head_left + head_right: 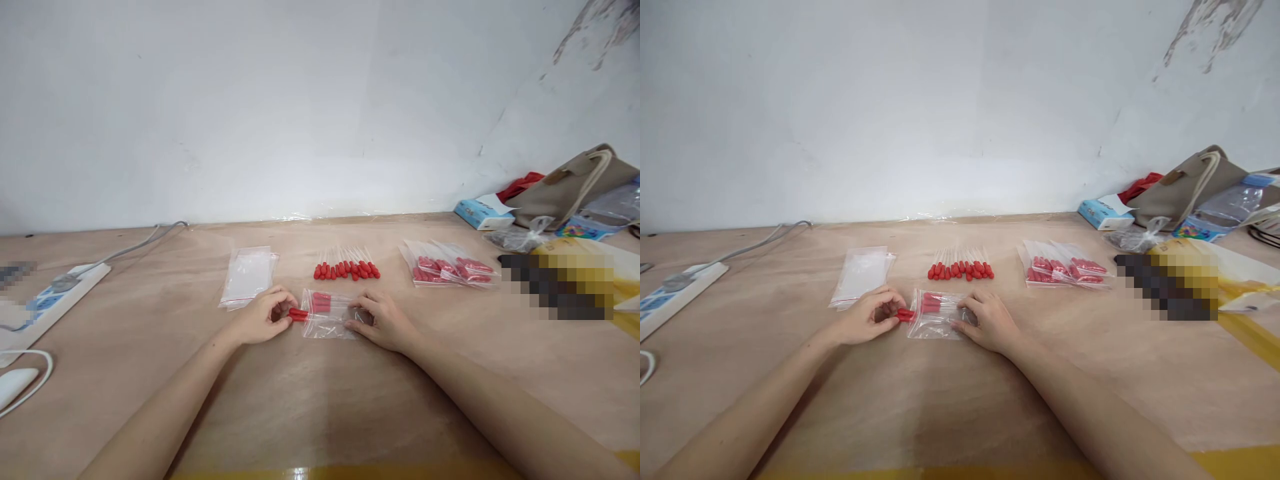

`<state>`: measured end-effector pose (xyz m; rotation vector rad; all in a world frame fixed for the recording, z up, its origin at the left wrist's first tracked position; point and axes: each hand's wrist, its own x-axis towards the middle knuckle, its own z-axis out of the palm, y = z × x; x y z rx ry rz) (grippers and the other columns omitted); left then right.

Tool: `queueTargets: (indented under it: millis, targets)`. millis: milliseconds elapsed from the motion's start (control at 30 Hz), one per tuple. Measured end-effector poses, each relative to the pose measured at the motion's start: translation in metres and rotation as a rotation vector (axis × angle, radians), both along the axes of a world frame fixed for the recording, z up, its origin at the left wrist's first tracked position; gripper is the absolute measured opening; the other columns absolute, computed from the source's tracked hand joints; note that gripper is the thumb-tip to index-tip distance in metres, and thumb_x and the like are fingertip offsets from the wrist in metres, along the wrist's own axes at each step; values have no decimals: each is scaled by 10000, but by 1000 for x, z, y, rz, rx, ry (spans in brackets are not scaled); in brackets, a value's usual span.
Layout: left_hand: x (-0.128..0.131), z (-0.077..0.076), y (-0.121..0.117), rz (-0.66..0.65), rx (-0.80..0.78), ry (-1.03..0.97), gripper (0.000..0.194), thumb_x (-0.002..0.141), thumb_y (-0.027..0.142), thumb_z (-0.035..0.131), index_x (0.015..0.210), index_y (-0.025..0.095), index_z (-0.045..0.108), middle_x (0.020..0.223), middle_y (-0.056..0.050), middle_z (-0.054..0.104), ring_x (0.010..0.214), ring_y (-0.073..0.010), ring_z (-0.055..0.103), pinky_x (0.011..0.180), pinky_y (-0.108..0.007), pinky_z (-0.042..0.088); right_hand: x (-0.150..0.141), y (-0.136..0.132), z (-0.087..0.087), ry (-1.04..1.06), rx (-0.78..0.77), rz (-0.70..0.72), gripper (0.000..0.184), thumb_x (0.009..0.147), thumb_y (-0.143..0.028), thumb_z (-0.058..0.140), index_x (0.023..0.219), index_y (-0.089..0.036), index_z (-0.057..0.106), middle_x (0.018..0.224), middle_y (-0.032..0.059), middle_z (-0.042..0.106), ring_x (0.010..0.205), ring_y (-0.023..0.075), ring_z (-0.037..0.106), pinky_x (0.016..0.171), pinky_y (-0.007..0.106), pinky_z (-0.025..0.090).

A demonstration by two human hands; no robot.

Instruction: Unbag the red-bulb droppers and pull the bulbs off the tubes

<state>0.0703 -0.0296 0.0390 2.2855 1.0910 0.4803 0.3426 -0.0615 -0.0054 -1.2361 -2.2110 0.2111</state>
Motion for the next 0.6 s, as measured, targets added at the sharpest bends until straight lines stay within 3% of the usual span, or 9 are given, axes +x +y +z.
queueTargets:
  millis: [133, 267, 467, 600]
  targets:
    - [5, -1, -1, -17, 44, -8, 207, 755, 326, 514, 906, 193, 560, 945, -45, 505, 714, -122, 499, 615, -233, 410, 0, 1, -2, -1, -1, -5, 253, 757, -407, 568, 911, -206, 582, 788, 29, 542, 718, 144, 509, 684, 285, 399]
    - [12, -2, -4, 14, 35, 38, 147, 747, 320, 506, 801, 185, 526, 806, -18, 522, 705, -134, 478, 635, -239, 389, 0, 1, -3, 1, 1, -5, 252, 753, -404, 573, 912, -208, 583, 781, 26, 540, 714, 142, 510, 677, 280, 399]
    - [-2, 14, -1, 13, -130, 137, 112, 681, 258, 537, 781, 208, 534, 647, 25, 532, 572, -119, 457, 522, -206, 322, 0, 1, -2, 1, -5, -5, 247, 751, -393, 580, 914, -208, 583, 791, 27, 544, 719, 143, 511, 688, 288, 399]
    - [-27, 33, 0, 31, -367, 188, 70, 596, 249, 593, 652, 208, 601, 572, 18, 565, 528, -127, 494, 475, -199, 319, 0, 1, -2, 6, 3, 1, 248, 749, -403, 581, 902, -208, 584, 798, 30, 546, 716, 141, 516, 679, 284, 403]
